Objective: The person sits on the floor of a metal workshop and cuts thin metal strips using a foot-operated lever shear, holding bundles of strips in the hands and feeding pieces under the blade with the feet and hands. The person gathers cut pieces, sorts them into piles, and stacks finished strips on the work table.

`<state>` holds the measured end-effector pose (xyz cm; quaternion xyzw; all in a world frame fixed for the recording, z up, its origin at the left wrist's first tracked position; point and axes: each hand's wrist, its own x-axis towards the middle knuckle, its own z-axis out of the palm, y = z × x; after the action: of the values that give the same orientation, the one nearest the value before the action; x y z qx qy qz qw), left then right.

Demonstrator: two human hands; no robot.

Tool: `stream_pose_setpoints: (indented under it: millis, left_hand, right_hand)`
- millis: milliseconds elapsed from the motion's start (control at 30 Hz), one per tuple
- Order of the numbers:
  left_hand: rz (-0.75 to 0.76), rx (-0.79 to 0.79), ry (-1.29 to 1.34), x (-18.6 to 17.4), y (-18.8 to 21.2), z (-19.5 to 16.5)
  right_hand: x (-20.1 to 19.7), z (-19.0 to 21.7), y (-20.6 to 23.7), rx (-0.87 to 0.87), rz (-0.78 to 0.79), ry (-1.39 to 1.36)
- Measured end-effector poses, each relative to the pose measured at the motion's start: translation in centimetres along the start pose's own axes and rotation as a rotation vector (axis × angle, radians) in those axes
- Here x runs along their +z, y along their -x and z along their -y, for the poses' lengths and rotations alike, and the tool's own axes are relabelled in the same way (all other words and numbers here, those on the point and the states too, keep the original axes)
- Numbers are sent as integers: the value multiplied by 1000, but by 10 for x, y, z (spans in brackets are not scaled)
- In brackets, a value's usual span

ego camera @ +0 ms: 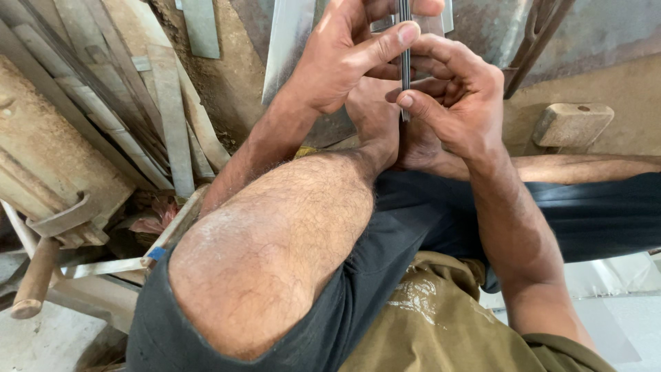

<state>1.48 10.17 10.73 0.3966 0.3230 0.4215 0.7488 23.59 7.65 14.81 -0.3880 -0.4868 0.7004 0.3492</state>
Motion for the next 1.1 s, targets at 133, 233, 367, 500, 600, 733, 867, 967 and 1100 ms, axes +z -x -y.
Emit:
stream_pose_setpoints:
  millis: [133,233,367,500,600,733,867,967,1100]
  left_hand:
    - [-3,5,6,1,-3,-2]
    - [0,-22,27,1,-5,-4]
    - [14,-47,88,0,-10,-7]
    - [8,-21,41,0,-13,-8]
    - [-12,-41,56,-1,-13,-10]
    - [-3,-12,18,-2,-13,-12]
    - [-24,-50,15,0,-14,-14]
    - [-31,-56,-5,2,-14,-17]
    - [-56,-76,-40,4,-13,-24]
  right_hand:
    - [-1,3,-1,17,-12,-19]
    - [-3,4,-2,14,-17,-12]
    - [-6,4,-5,-2,-22,-13]
    - [-9,6,-6,7,-14,-29]
    - [-10,7,-6,33,-14,-32]
    - [-11,8,-8,33,-16,-29]
    - [-12,9,-10,-4,12,-9]
    - [-13,10,-10,7,14,-37]
    - [-14,9,-12,-2,36,-62]
